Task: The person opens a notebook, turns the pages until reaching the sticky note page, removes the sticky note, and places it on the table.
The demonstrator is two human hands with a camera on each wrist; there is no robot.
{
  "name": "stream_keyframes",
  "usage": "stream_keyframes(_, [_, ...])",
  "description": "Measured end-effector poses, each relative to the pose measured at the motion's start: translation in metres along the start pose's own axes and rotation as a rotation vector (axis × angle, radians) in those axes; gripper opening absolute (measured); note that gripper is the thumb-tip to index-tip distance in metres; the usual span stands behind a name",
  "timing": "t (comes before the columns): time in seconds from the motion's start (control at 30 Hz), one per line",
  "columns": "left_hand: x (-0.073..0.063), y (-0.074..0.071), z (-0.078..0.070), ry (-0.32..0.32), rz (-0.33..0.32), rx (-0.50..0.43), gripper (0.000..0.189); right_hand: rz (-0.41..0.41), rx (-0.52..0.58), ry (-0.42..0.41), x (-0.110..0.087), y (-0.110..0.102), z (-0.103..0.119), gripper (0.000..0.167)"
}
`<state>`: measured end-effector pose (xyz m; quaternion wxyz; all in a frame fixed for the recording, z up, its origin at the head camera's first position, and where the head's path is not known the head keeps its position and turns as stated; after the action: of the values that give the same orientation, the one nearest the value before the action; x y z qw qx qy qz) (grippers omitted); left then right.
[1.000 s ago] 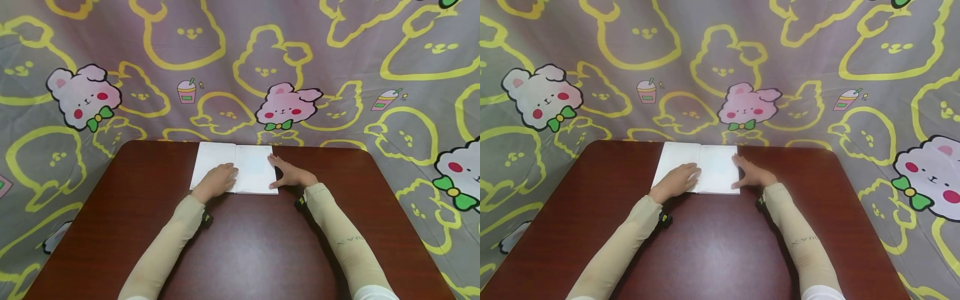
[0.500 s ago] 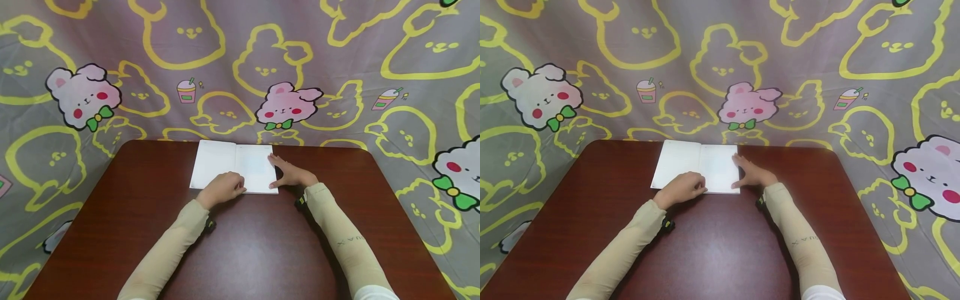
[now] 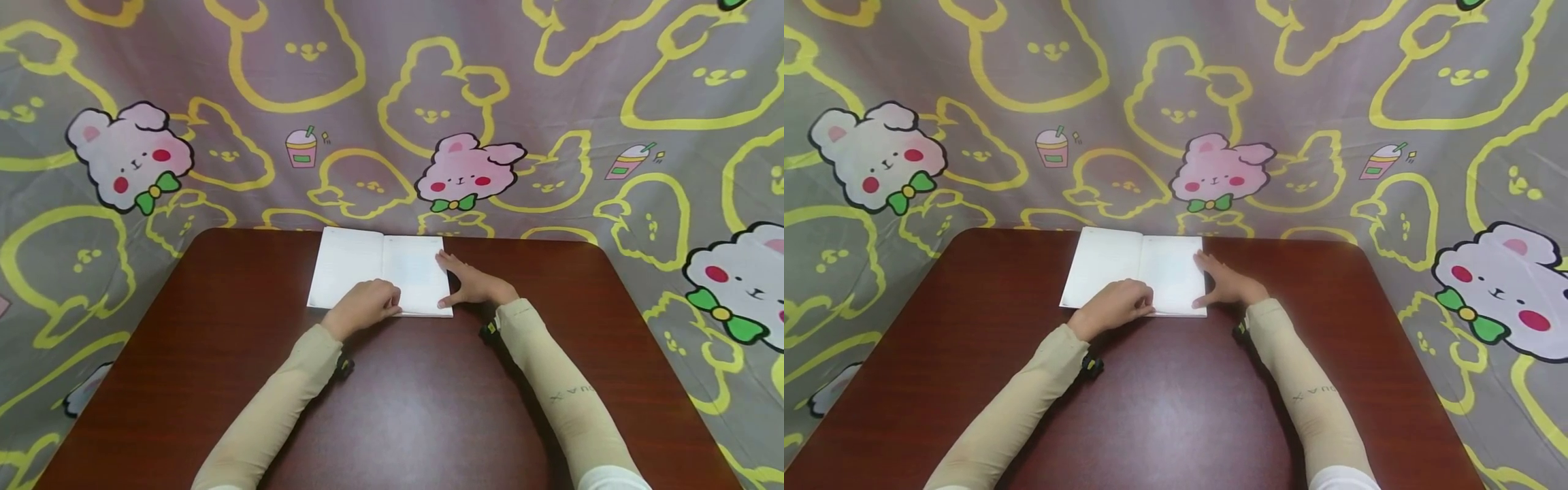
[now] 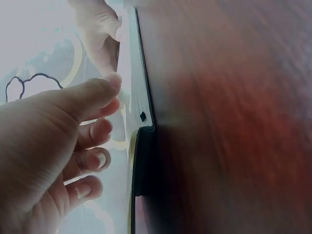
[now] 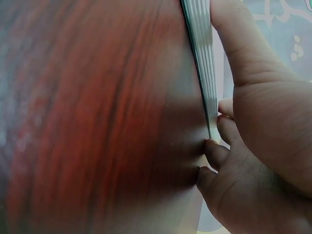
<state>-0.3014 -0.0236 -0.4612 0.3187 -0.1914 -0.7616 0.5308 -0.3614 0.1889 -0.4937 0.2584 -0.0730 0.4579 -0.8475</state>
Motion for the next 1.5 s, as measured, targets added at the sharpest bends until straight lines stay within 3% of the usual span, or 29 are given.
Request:
stream_keyframes(0.17, [0.002, -0.003, -0.009, 0.102, -0.074, 0.106, 0.024, -0.02, 0.01, 0.004, 0.0, -0.002, 0.0, 0.119])
stream_keyframes(0.27, [0.002, -0.003, -0.012, 0.125, -0.096, 0.123, 0.023, -0.027, 0.025, -0.006, -0.001, -0.002, 0.001, 0.118])
stream_keyframes(0.87, [-0.015, -0.018, -0.001, 0.069, -0.165, 0.098, 0.023, -0.066, 0.028, -0.048, -0.004, -0.006, -0.013, 0.122])
stream_keyframes(1.2, [-0.023, -0.026, 0.003, -0.026, -0.218, 0.018, 0.017, -0.058, 0.03, -0.058, 0.001, -0.011, 0.005, 0.119])
stream_keyframes(1.5, [-0.026, -0.035, 0.008, -0.172, -0.302, -0.088, 0.013, -0.026, -0.036, -0.018, 0.002, -0.004, 0.001, 0.118])
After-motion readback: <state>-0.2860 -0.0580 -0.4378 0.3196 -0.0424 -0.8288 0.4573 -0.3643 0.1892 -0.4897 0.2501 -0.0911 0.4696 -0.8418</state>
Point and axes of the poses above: each hand's wrist, its own x-axis towards the middle knuckle, its own y-axis out of the palm, z = x × y, the point moved 6 cm from there along x, towards the middle knuckle, and after that the axes turned 9 degrees about -z, right-handed, at the moved point
